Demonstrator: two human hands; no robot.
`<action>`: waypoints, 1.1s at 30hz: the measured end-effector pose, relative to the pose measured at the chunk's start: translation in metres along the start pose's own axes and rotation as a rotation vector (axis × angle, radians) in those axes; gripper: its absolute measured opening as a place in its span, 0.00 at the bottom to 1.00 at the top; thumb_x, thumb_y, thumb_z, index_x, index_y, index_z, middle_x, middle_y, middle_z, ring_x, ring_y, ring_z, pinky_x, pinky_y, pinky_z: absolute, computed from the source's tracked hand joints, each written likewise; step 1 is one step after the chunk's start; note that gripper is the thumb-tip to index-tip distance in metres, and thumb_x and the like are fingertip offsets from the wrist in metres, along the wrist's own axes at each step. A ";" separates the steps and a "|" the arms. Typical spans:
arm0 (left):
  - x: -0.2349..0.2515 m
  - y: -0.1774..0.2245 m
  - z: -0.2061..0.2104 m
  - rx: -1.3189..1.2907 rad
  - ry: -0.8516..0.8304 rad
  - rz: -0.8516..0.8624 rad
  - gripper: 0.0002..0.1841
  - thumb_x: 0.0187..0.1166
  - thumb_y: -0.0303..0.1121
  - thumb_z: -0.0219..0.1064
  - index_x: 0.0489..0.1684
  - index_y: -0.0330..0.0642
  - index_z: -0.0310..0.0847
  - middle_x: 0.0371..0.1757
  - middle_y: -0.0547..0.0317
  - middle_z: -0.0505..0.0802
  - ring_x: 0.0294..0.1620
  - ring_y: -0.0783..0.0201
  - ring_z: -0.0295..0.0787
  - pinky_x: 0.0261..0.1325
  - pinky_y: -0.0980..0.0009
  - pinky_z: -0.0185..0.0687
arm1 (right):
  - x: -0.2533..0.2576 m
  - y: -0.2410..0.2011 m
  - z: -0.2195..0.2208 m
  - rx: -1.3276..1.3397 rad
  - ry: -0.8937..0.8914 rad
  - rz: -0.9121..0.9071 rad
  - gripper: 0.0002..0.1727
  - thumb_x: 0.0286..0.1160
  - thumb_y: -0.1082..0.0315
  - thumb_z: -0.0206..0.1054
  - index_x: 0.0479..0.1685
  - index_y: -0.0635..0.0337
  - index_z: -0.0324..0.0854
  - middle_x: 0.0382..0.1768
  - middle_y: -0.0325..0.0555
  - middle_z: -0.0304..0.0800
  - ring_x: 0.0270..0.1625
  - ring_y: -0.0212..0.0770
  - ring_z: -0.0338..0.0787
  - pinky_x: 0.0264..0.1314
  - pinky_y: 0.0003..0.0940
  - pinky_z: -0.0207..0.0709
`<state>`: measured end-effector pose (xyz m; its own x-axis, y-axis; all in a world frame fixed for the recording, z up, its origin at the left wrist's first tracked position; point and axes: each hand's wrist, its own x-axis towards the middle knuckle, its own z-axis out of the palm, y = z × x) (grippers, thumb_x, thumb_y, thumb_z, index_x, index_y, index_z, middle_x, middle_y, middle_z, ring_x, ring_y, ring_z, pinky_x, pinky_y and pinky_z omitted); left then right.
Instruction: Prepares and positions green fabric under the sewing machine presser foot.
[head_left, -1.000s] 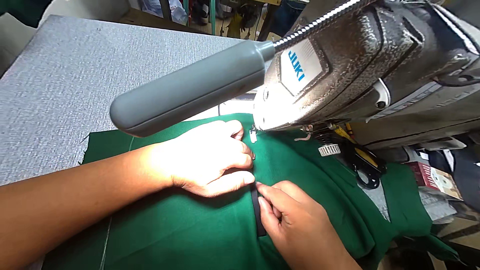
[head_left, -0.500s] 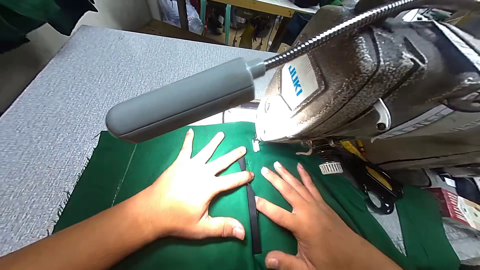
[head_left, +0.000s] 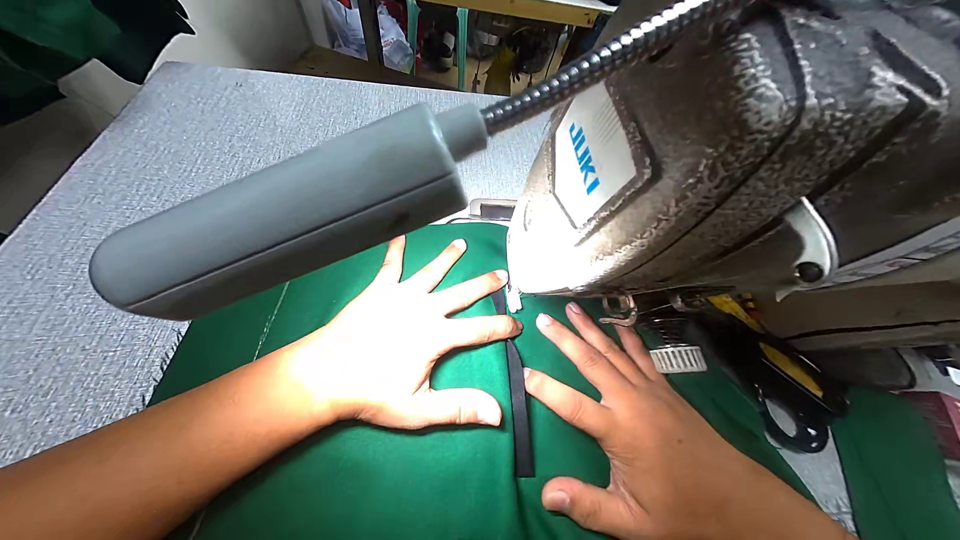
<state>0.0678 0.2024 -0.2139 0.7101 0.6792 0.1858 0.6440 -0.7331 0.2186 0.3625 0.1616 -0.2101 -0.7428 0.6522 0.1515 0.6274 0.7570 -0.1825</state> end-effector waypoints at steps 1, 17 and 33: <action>0.001 -0.001 0.001 0.003 0.003 0.006 0.40 0.73 0.81 0.32 0.78 0.84 0.75 0.89 0.69 0.71 0.93 0.40 0.52 0.77 0.12 0.32 | 0.000 -0.001 -0.001 -0.008 0.000 0.000 0.43 0.73 0.18 0.38 0.82 0.26 0.71 0.86 0.54 0.69 0.90 0.65 0.62 0.81 0.81 0.53; 0.000 0.017 -0.002 0.045 0.286 0.187 0.18 0.82 0.35 0.53 0.58 0.46 0.89 0.62 0.52 0.92 0.68 0.52 0.86 0.71 0.51 0.80 | 0.003 -0.016 0.000 -0.049 0.068 -0.075 0.48 0.74 0.19 0.38 0.73 0.46 0.79 0.79 0.42 0.81 0.85 0.55 0.73 0.83 0.70 0.58; -0.012 0.030 0.002 0.034 0.007 -0.059 0.44 0.70 0.83 0.36 0.83 0.78 0.71 0.90 0.72 0.71 0.94 0.40 0.49 0.77 0.13 0.36 | 0.001 -0.016 0.004 -0.081 0.096 -0.070 0.49 0.73 0.19 0.40 0.79 0.45 0.75 0.75 0.49 0.82 0.81 0.55 0.76 0.84 0.65 0.59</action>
<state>0.0794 0.1724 -0.2110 0.6684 0.7216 0.1804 0.6944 -0.6923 0.1965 0.3508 0.1498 -0.2108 -0.7623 0.5954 0.2538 0.5943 0.7992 -0.0898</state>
